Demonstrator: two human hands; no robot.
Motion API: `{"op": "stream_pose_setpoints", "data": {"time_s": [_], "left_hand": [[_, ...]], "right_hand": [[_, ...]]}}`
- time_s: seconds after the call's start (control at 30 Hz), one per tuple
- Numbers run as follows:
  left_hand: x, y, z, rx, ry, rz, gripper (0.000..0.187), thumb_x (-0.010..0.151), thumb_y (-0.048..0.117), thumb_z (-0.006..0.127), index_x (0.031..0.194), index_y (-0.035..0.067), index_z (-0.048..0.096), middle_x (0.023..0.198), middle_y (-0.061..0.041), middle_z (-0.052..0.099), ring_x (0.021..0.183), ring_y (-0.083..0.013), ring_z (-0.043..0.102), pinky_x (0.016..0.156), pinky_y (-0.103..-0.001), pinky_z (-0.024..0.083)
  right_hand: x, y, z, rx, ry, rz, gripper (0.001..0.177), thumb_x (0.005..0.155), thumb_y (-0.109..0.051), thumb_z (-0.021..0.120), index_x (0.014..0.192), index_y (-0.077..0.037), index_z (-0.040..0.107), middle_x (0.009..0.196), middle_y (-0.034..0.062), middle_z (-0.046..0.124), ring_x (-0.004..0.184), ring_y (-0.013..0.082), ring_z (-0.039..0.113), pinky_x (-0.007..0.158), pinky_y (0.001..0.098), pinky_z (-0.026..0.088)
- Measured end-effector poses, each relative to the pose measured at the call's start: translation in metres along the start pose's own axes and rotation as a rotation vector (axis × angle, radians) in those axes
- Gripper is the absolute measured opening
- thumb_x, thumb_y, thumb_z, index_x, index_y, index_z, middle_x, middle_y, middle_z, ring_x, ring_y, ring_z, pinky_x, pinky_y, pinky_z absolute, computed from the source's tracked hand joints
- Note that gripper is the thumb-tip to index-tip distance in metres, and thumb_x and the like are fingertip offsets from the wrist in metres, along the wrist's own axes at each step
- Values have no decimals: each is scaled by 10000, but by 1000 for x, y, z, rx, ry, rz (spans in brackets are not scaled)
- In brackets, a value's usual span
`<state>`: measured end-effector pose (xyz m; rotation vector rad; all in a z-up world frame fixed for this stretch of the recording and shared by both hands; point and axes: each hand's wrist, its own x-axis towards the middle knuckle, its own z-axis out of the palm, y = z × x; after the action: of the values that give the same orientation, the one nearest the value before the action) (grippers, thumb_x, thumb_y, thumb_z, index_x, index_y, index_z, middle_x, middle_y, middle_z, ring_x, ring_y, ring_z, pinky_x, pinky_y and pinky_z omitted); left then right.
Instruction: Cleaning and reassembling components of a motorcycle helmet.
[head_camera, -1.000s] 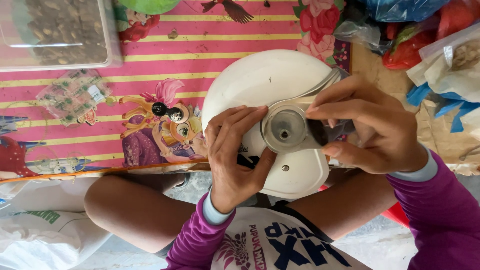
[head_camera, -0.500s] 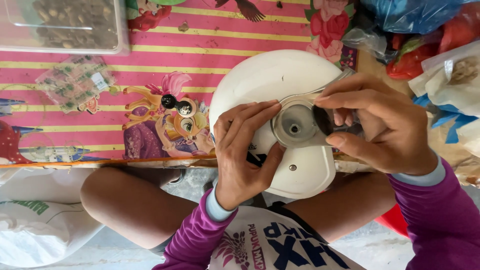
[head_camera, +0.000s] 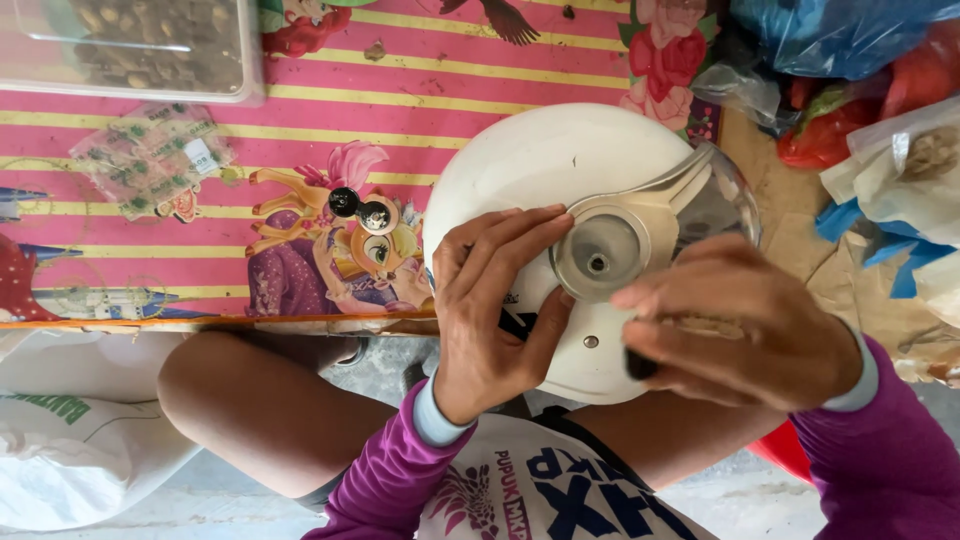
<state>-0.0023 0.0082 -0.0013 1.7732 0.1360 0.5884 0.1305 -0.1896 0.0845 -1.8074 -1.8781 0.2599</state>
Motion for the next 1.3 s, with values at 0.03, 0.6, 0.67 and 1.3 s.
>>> {"op": "stream_pose_setpoints", "data": {"time_s": [0.03, 0.6, 0.67, 1.3], "left_hand": [[0, 0, 0, -1, -2, -1, 567, 826, 49, 797, 1369, 84, 636, 1409, -52, 668, 1350, -281, 570, 1177, -385, 403], [-2, -2, 1, 32, -11, 17, 519, 793, 48, 785, 1299, 127, 702, 1385, -42, 668, 1337, -284, 530, 1187, -409, 428], [-3, -2, 0, 25, -14, 13, 518, 792, 50, 788, 1297, 129, 702, 1389, -42, 666, 1338, -285, 533, 1187, -409, 427], [-3, -3, -2, -4, 7, 3, 562, 821, 56, 810, 1359, 84, 648, 1402, -46, 667, 1352, -297, 556, 1158, -384, 420]], "right_hand": [[3, -4, 2, 0, 0, 3, 510, 877, -274, 799, 1290, -66, 585, 1202, 105, 654, 1053, 234, 708, 879, 415, 525], [5, -1, 4, -37, 136, 46, 516, 939, -197, 763, 1369, -54, 515, 1243, 136, 567, 1112, 253, 677, 933, 407, 551], [-6, 6, 6, 29, 173, 136, 505, 940, -219, 755, 1362, -55, 532, 1248, 148, 579, 1095, 231, 689, 912, 357, 582], [42, 5, -10, -2, 35, 352, 409, 843, -235, 816, 1185, -53, 685, 1189, 114, 686, 1119, 276, 636, 952, 409, 504]]}}
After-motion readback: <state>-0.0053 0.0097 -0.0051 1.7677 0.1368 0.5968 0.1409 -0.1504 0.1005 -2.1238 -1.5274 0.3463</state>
